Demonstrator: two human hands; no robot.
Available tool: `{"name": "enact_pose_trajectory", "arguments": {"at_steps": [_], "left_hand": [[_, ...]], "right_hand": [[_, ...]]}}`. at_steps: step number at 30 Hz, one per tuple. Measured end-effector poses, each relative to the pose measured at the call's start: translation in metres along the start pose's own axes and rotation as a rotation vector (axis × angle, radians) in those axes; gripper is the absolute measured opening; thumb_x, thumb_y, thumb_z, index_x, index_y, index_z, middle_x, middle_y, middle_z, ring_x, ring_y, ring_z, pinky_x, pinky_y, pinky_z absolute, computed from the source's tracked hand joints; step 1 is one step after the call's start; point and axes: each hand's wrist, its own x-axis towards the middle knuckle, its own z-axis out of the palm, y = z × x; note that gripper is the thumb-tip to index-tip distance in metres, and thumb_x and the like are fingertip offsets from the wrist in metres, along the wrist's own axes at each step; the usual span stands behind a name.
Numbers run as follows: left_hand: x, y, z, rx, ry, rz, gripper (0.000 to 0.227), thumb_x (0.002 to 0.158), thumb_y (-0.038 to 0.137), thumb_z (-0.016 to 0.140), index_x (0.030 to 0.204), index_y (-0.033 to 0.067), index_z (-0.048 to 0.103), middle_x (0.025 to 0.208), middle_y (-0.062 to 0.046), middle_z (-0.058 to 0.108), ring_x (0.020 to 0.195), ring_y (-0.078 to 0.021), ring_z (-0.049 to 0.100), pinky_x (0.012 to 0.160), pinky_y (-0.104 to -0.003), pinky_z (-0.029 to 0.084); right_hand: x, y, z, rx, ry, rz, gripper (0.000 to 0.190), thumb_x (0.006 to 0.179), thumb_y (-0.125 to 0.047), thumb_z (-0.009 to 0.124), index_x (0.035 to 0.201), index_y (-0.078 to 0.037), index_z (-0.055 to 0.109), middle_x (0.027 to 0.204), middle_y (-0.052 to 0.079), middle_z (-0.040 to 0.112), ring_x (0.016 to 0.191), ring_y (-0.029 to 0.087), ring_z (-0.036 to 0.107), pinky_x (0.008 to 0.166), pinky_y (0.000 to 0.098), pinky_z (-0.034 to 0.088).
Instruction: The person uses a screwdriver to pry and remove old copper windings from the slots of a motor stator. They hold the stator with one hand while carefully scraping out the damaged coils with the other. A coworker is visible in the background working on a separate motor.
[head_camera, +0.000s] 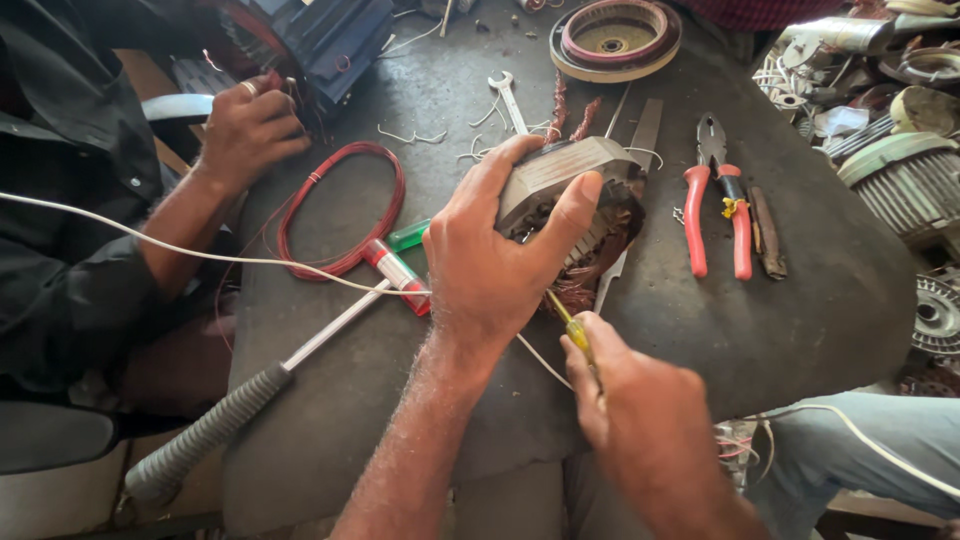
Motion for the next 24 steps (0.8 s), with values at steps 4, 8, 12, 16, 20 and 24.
{"name": "enact_pose_trajectory", "arguments": {"at_steps": [4, 8, 12, 16, 20, 24], "left_hand": [[-0.001, -0.001, 0.0, -0.001, -0.004, 0.009, 0.051, 0.093, 0.044, 0.076, 0.126, 0.0044, 0.069, 0.114, -0.012, 0.077, 0.104, -0.0221, 0.079, 0.091, -0.034, 0.061], [0.002, -0.001, 0.0, 0.005, -0.002, -0.019, 0.052, 0.093, 0.045, 0.076, 0.125, 0.0049, 0.069, 0.113, -0.012, 0.078, 0.104, -0.0216, 0.079, 0.091, -0.034, 0.061], [0.0, -0.002, 0.0, -0.009, -0.018, -0.001, 0.051, 0.095, 0.046, 0.074, 0.126, 0.0053, 0.069, 0.114, -0.011, 0.078, 0.107, -0.0214, 0.079, 0.093, -0.034, 0.06], [0.0, -0.003, 0.0, -0.004, -0.004, 0.008, 0.052, 0.096, 0.046, 0.075, 0.126, 0.0047, 0.069, 0.116, -0.011, 0.077, 0.107, -0.0216, 0.078, 0.094, -0.034, 0.06], [0.0, -0.003, 0.001, -0.001, -0.001, -0.016, 0.051, 0.095, 0.046, 0.075, 0.125, 0.005, 0.069, 0.114, -0.011, 0.078, 0.104, -0.0211, 0.079, 0.092, -0.033, 0.061], [-0.003, -0.003, 0.002, 0.003, 0.01, 0.034, 0.05, 0.097, 0.044, 0.075, 0.127, 0.0043, 0.069, 0.116, -0.012, 0.077, 0.107, -0.0222, 0.078, 0.094, -0.034, 0.06]], "right_hand": [[-0.003, -0.004, 0.004, 0.315, 0.058, 0.122, 0.03, 0.097, -0.031, 0.062, 0.115, -0.009, 0.071, 0.064, 0.014, 0.067, 0.051, 0.031, 0.061, 0.046, 0.0416, 0.047], [0.004, 0.006, -0.002, 1.204, -0.318, 0.791, 0.037, 0.098, -0.031, 0.058, 0.116, -0.002, 0.071, 0.052, 0.002, 0.051, 0.032, 0.01, 0.039, 0.028, 0.0269, 0.029], [0.006, 0.015, -0.001, 1.885, -0.474, 0.946, 0.036, 0.101, -0.029, 0.057, 0.124, -0.002, 0.059, 0.053, -0.005, 0.044, 0.029, 0.003, 0.032, 0.025, 0.0196, 0.024], [0.004, 0.009, -0.001, 1.788, -0.457, 0.915, 0.039, 0.1, -0.032, 0.058, 0.122, -0.001, 0.063, 0.053, -0.005, 0.044, 0.028, 0.005, 0.03, 0.026, 0.0211, 0.024], [0.001, -0.004, 0.0, 0.994, -0.26, 0.661, 0.036, 0.096, -0.033, 0.06, 0.116, -0.007, 0.074, 0.051, 0.004, 0.054, 0.033, 0.013, 0.042, 0.032, 0.0294, 0.034], [-0.005, -0.007, 0.008, 0.32, 0.134, 0.019, 0.03, 0.096, -0.026, 0.064, 0.117, -0.005, 0.069, 0.066, 0.015, 0.069, 0.051, 0.026, 0.069, 0.049, 0.038, 0.052]]}}
